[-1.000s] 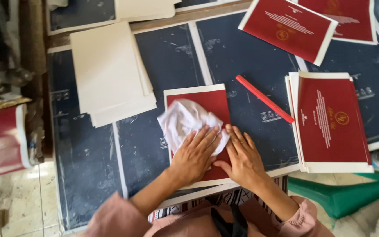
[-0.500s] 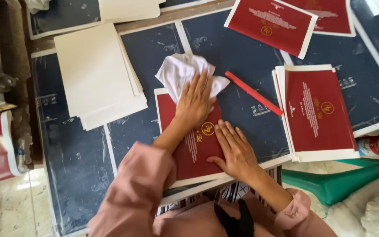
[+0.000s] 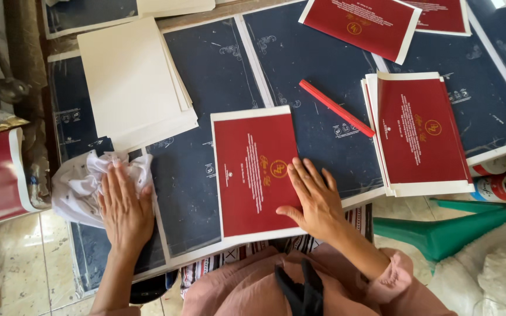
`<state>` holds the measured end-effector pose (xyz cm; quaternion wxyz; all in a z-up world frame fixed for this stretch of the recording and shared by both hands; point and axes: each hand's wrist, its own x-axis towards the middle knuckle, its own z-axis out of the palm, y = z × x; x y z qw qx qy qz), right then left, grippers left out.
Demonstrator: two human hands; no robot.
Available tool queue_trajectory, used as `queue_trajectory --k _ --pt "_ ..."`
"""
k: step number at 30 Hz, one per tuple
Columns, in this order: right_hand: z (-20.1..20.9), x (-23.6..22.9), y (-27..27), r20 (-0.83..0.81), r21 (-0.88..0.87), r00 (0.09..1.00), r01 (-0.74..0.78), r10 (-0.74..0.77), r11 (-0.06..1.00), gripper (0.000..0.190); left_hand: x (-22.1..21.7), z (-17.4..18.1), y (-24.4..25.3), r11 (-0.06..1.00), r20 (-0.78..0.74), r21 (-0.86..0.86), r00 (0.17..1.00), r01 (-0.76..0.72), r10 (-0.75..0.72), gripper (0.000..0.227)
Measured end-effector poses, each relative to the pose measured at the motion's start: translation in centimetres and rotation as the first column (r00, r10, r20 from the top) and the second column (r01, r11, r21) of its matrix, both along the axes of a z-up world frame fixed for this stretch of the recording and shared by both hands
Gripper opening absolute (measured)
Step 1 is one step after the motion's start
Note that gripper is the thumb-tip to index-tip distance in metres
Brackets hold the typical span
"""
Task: The person inserts white paper sheets into red book covers on a table. They use a red plastic tool to press the spine of the books and wipe the covers with a cloth. The person handles the books one by one, stacking the finished items on the right side of the table.
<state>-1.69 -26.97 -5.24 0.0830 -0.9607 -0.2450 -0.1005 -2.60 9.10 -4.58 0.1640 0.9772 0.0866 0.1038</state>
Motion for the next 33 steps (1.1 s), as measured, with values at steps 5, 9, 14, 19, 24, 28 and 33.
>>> queue_trajectory --k 5,9,14,19,24,28,33 --pt "1.3 3.2 -2.0 0.196 0.339 0.98 -0.037 -0.032 0.94 0.038 -1.0 -0.7 -0.2 0.998 0.231 0.069 0.973 0.003 -0.019 0.07" --pt "0.2 9.5 -6.2 0.22 0.221 0.928 0.254 -0.302 0.942 0.048 -2.6 -2.5 -0.6 0.961 0.376 0.27 0.926 -0.061 -0.046 0.073" --pt "1.3 9.3 -5.3 0.272 0.011 0.892 0.372 -0.361 0.928 0.064 -6.1 -1.0 -9.8 0.864 0.343 0.251 0.795 0.436 -0.501 0.072" --pt "1.5 7.8 -4.9 0.345 -0.192 0.884 0.396 -0.316 0.898 0.078 -7.1 -2.1 -13.1 0.767 0.099 0.346 0.792 0.54 -0.602 0.089" --pt "1.4 7.1 -5.5 0.216 -0.131 0.951 0.252 -0.22 0.959 0.078 -7.5 -0.2 -12.5 0.775 0.325 0.158 0.709 0.612 -0.626 0.041" --pt "3.7 3.6 -4.6 -0.015 0.147 0.993 -0.11 0.114 0.983 0.092 -7.3 6.5 -12.3 0.777 0.514 0.028 0.658 0.629 -0.551 0.022" --pt "7.1 0.8 -5.8 -0.003 0.746 0.969 -0.163 0.248 0.645 0.027 -6.6 12.2 -10.7 0.717 0.474 -0.451 0.823 0.531 -0.312 0.051"
